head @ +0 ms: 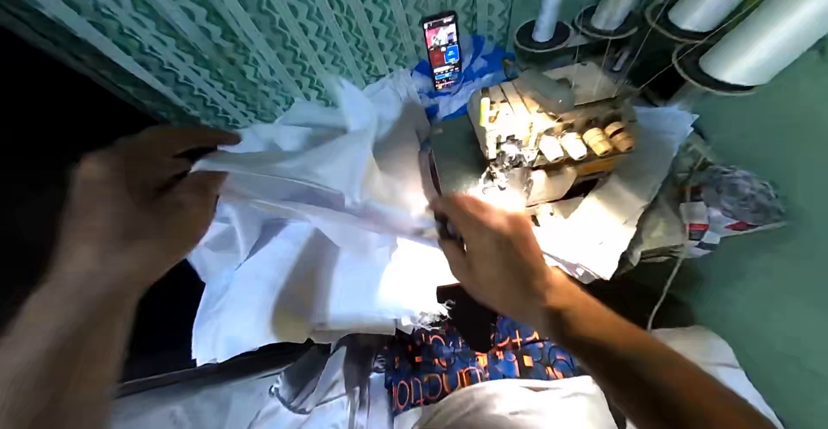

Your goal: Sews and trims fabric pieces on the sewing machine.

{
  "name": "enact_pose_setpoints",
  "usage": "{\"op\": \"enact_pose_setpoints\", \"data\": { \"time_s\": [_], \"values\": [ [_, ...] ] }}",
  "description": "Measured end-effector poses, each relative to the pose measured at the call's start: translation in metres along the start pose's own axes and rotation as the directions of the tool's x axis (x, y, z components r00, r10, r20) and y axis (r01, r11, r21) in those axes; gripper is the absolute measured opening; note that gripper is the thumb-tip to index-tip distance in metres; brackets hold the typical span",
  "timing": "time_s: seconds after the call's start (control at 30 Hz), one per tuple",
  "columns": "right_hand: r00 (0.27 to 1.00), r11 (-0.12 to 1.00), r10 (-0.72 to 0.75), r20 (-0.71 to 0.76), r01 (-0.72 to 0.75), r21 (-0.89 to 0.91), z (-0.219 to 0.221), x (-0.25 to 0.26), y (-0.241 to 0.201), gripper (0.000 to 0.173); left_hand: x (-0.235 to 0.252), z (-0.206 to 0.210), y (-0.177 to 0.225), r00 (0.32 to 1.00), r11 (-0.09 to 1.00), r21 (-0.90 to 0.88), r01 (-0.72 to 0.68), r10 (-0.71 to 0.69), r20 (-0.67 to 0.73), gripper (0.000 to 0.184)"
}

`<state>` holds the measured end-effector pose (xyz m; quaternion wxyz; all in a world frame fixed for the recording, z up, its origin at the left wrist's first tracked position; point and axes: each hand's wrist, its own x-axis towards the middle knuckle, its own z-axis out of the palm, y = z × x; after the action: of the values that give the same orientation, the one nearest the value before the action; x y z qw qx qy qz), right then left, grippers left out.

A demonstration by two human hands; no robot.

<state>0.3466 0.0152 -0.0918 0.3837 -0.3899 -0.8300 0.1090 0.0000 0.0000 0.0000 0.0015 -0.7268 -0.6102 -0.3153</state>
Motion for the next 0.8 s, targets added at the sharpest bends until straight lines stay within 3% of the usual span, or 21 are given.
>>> {"op": "enact_pose_setpoints", "data": {
  "time_s": [0.07, 0.1, 0.17, 0.2, 0.27, 0.33, 0.4, 0.43, 0.53, 0.63, 0.7, 0.8],
  "values": [
    [0.993, 0.919, 0.042, 0.109, -0.082, 0.386, 0.020, -0.039, 0.011, 0.015, 0.020, 0.044, 0.032, 0.989, 0.903, -0.421, 0.082, -0.126, -0.078, 0.030],
    [0.985, 0.793, 0.103, 0.142, -0.167, 0.586, 0.023, -0.053, 0.013, 0.015, 0.032, 0.068, 0.047, 0.981, 0.869, -0.492, 0.056, -0.138, -0.133, 0.029],
    [0.929, 0.457, 0.323, 0.181, -0.321, 0.829, 0.025, -0.074, 0.021, 0.015, 0.052, 0.116, 0.070, 0.981, 0.949, -0.299, -0.102, 0.046, -0.190, 0.028],
    [0.875, 0.328, 0.448, 0.185, -0.353, 0.876, 0.024, -0.085, 0.032, 0.012, 0.063, 0.142, 0.081, 0.979, 0.972, -0.165, -0.165, 0.141, -0.146, 0.030],
    [0.708, 0.187, 0.680, 0.189, -0.418, 0.889, 0.022, -0.107, 0.060, 0.010, 0.078, 0.202, 0.098, 0.974, 0.973, -0.048, -0.225, 0.225, 0.003, 0.029],
    [0.537, 0.121, 0.822, 0.189, -0.489, 0.864, 0.016, -0.123, 0.083, 0.015, 0.088, 0.260, 0.102, 0.959, 0.966, -0.042, -0.255, 0.258, 0.119, 0.026],
    [0.468, 0.133, 0.865, 0.182, -0.563, 0.815, 0.011, -0.132, 0.094, 0.017, 0.095, 0.296, 0.104, 0.956, 0.976, -0.045, -0.212, 0.216, 0.199, 0.035],
    [0.472, 0.174, 0.866, 0.164, -0.593, 0.786, 0.009, -0.132, 0.097, 0.016, 0.100, 0.303, 0.105, 0.959, 0.980, -0.032, -0.196, 0.198, 0.202, 0.040],
    [0.608, 0.456, 0.793, 0.045, -0.640, 0.619, 0.002, -0.138, 0.106, 0.011, 0.100, 0.298, 0.105, 0.971, 0.987, 0.018, -0.158, 0.152, 0.186, 0.051],
    [0.782, 0.775, 0.605, -0.152, -0.533, 0.340, -0.020, -0.152, 0.114, 0.014, 0.069, 0.270, 0.113, 0.965, 0.980, 0.030, -0.197, 0.189, 0.181, 0.057],
    [0.834, 0.865, 0.501, -0.230, -0.481, 0.142, -0.044, -0.159, 0.121, 0.015, 0.039, 0.255, 0.118, 0.946, 0.966, -0.012, -0.258, 0.255, 0.199, 0.069],
    [0.858, 0.876, 0.437, -0.270, -0.475, -0.090, -0.069, -0.159, 0.136, 0.016, 0.000, 0.267, 0.114, 0.929, 0.969, -0.032, -0.246, 0.245, 0.276, 0.083]
  ]
}}
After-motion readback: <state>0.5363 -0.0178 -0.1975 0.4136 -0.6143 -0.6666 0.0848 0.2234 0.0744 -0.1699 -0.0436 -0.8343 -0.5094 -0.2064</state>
